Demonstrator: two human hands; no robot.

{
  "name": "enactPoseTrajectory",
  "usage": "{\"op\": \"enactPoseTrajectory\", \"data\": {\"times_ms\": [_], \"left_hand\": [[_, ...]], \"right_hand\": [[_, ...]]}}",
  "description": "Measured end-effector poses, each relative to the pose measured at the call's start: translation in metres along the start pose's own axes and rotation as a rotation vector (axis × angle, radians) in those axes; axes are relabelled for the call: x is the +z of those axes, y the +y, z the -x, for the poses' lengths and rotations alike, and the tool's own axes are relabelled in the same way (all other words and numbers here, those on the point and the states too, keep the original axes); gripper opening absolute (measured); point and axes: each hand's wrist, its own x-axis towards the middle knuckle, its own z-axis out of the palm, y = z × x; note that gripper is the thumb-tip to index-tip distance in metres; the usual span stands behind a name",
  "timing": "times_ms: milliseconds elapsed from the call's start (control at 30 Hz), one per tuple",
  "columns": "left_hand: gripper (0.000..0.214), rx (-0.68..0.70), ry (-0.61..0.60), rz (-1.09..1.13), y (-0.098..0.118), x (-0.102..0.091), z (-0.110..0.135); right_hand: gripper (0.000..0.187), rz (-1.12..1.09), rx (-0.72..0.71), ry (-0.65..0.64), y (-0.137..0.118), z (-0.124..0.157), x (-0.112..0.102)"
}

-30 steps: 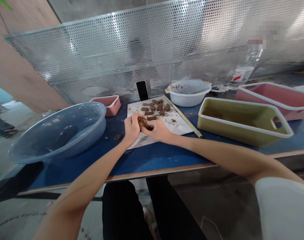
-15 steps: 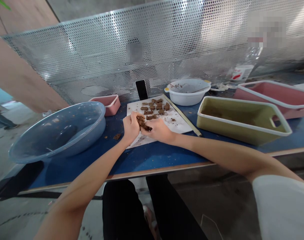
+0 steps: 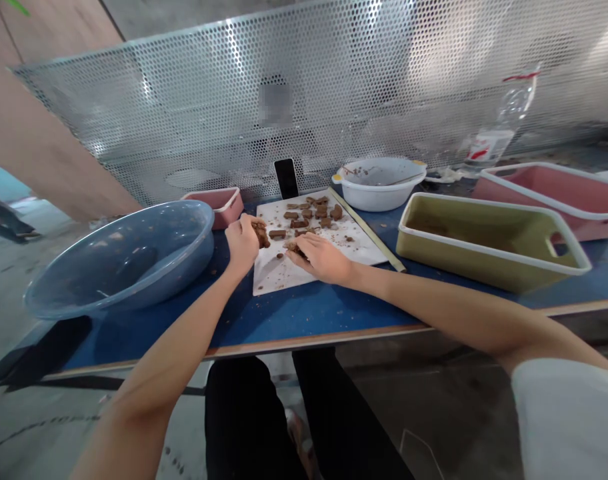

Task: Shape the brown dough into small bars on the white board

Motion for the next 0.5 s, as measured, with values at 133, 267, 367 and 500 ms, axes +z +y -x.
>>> {"op": "enactPoseTrajectory", "data": {"times_ms": [133,267,367,500], "left_hand": [[0.050,0.000,0.051,-0.210,-0.018,-0.017,-0.022],[0.044,-0.019,0.047,-0.437,-0.032,-0.026,-0.033],[0.034,-0.024,-0.024,-0.613,-0.042,-0.029,-0.037],[0.024,-0.050,-0.046,-0.531,-0.054,-0.029,-0.041]], "right_hand": [[0.046,-0.058,0.073,-0.073,0.002,-0.001,0.004],[0.044,-0.113,0.113,-0.110,0.002,-0.002,0.008],[0.036,-0.103,0.047,-0.150,0.001,-0.003,0.006],[0.028,-0.063,-0.016,-0.236,-0.001,-0.002,0.000]]}}
